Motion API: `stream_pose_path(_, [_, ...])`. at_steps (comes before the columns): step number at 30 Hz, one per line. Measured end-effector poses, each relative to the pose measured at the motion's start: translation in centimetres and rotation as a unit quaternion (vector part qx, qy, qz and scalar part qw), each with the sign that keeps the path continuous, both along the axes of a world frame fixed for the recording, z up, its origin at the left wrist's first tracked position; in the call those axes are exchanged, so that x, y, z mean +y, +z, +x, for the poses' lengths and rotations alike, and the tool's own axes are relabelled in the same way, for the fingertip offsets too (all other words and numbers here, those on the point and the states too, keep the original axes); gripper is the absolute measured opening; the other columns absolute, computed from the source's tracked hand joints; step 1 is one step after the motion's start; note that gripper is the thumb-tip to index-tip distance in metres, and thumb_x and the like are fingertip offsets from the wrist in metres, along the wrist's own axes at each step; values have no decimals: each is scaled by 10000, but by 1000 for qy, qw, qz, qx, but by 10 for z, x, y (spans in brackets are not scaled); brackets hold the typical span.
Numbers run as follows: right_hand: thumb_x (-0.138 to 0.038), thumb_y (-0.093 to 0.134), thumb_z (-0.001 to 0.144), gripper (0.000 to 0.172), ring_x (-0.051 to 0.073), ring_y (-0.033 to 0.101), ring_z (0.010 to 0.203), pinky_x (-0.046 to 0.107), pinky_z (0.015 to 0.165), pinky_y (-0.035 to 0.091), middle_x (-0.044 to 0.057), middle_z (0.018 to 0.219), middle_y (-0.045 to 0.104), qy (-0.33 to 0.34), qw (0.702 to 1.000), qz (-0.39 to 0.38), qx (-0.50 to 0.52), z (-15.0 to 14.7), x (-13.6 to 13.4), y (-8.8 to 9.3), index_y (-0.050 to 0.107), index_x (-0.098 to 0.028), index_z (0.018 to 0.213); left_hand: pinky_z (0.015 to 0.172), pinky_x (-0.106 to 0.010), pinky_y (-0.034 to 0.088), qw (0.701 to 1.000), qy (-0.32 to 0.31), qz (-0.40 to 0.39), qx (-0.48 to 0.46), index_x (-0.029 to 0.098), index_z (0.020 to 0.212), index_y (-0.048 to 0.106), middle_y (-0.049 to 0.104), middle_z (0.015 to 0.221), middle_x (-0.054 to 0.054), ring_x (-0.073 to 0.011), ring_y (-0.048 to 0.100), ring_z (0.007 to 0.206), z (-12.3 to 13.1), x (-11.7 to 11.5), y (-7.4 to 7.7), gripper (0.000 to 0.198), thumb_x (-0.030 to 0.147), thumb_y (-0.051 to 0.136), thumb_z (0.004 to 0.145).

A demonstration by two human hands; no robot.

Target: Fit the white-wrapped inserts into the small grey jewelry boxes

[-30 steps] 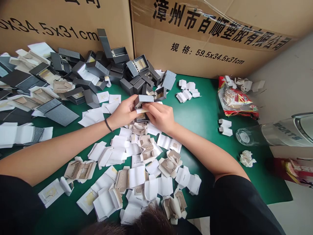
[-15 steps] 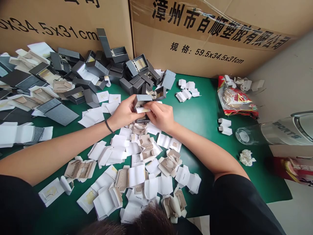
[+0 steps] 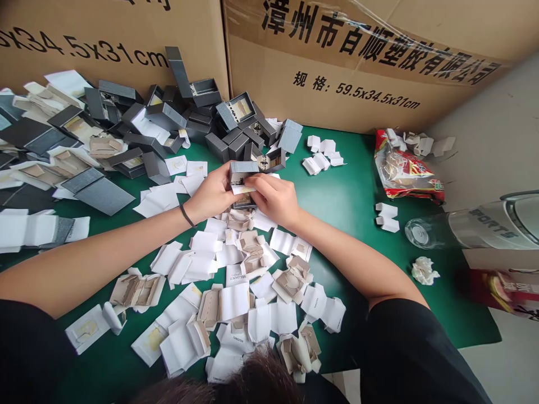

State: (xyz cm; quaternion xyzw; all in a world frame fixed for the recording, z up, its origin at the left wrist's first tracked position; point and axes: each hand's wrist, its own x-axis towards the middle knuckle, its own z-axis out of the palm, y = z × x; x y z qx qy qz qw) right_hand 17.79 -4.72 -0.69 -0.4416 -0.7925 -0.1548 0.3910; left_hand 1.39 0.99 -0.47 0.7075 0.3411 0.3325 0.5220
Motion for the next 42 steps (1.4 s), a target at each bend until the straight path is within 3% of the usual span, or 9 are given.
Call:
stream_pose_path(5, [-127, 526, 876, 98, 60, 658, 819, 152, 696, 509, 29, 905, 704, 48, 996, 65, 23, -1, -1, 4, 596, -167, 932, 720, -196, 489, 999, 7, -35, -27, 136, 911, 565, 614, 790, 10, -102, 581, 783, 1, 2, 2, 331, 35, 585, 596])
stream_pose_path(8, [-155, 499, 891, 132, 78, 629, 765, 193, 658, 499, 39, 841, 672, 37, 996, 84, 15, 0, -2, 4, 628, -181, 885, 745, -200, 486, 996, 25, -59, -58, 133, 916, 570, 635, 821, 9, -103, 589, 812, 2, 3, 5, 343, 43, 597, 586])
stream_pose_path(12, [-279, 466, 925, 233, 100, 557, 703, 238, 616, 441, 43, 733, 603, 20, 999, 22, -17, 1, -3, 1, 683, -214, 874, 796, -228, 496, 993, 41, -79, -78, 136, 961, 580, 656, 886, -12, -120, 598, 855, 3, 2, 6, 344, 114, 631, 621])
stream_pose_path(18, [-415, 384, 960, 397, 111, 557, 812, 243, 744, 465, 65, 877, 636, 12, 991, -131, -6, 3, 0, 0, 709, -191, 1002, 770, -204, 476, 991, 34, -100, -88, 130, 956, 567, 645, 898, -10, -108, 586, 852, -1, 1, 6, 298, 115, 580, 659])
stream_pose_path(21, [-397, 383, 963, 395, 111, 540, 802, 243, 747, 458, 58, 860, 645, 24, 991, -134, -8, 4, 1, -1, 720, -191, 972, 801, -219, 470, 992, 29, -94, -76, 135, 947, 577, 638, 904, -17, -112, 580, 867, -3, 1, 8, 195, 235, 550, 781])
stream_pose_path(26, [-386, 378, 968, 393, 98, 522, 767, 238, 716, 440, 47, 845, 648, 34, 992, -116, -26, 5, 1, -1, 728, -210, 995, 751, -220, 423, 996, 75, -46, -28, 147, 824, 541, 571, 787, -6, -91, 521, 758, -2, 1, 5, 234, 372, 501, 874])
stream_pose_path(29, [-398, 385, 965, 382, 98, 501, 757, 237, 684, 422, 40, 840, 641, 29, 992, -112, -42, 6, 1, -1, 725, -237, 1036, 724, -216, 406, 996, 83, -31, -21, 149, 795, 517, 539, 740, 2, -84, 493, 721, -1, 1, 3, 275, 409, 498, 883])
stream_pose_path(35, [-404, 361, 972, 421, 104, 475, 754, 245, 690, 409, 49, 811, 622, 30, 992, -117, -46, 6, 2, -2, 740, -219, 982, 757, -204, 422, 997, 35, -47, -59, 153, 897, 554, 587, 853, -12, -99, 531, 812, -3, 1, 4, 331, 474, 585, 822])
stream_pose_path(42, [-388, 366, 971, 398, 113, 491, 766, 248, 706, 418, 54, 834, 624, 37, 989, -131, -66, 7, 2, -3, 723, -219, 1023, 702, -215, 398, 997, 68, -28, -31, 154, 826, 538, 558, 750, -6, -89, 495, 717, -2, 3, 2, 283, 433, 512, 865])
